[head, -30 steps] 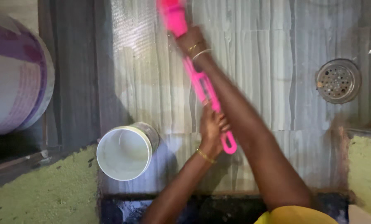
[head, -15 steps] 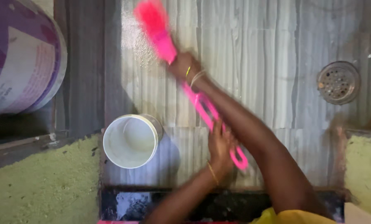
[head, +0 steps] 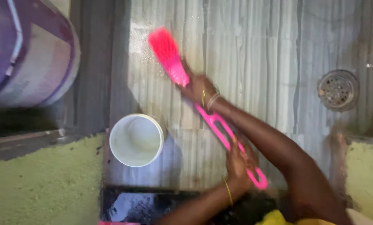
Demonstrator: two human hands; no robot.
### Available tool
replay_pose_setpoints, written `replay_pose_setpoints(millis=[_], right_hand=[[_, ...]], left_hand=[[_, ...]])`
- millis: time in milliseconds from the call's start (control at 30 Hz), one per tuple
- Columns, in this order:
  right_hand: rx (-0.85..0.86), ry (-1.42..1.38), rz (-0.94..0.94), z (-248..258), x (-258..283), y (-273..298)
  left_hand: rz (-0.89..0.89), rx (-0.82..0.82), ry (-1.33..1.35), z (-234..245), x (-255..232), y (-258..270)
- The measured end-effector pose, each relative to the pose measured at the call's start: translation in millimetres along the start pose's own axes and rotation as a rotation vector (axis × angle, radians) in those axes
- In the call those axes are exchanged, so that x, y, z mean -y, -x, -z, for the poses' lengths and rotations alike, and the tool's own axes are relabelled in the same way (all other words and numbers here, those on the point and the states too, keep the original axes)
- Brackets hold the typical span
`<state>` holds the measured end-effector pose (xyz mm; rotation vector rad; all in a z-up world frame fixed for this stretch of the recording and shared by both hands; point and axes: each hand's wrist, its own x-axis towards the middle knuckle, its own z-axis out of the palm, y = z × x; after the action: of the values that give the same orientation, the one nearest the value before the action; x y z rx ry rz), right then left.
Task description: The person cleans a tiled floor using a long-handled pink brush, scrubbing the surface around a floor drain and near a white bucket.
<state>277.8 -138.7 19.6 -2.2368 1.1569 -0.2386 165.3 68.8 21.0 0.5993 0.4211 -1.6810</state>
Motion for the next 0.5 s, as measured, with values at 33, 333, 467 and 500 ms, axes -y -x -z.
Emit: replay_pose_setpoints(millis=[33, 333, 467, 500], right_hand=[[-0.006, -0.002, 0.009, 3, -4, -5], [-0.013, -0.256, -0.329, -2, 30, -105], [0.065, -0.141, 0.160, -72, 58, -31], [0.137, -0.154, 0.107, -71, 49, -9]], left_hand=[[-0.004, -0.023, -0.018, 1, 6, 6], [-0.113, -0.193, -0.231, 6, -85, -55], [-0.195, -0.348, -0.113, 32, -33, -4], [-0.118, -0.335, -0.016, 34, -19, 8]])
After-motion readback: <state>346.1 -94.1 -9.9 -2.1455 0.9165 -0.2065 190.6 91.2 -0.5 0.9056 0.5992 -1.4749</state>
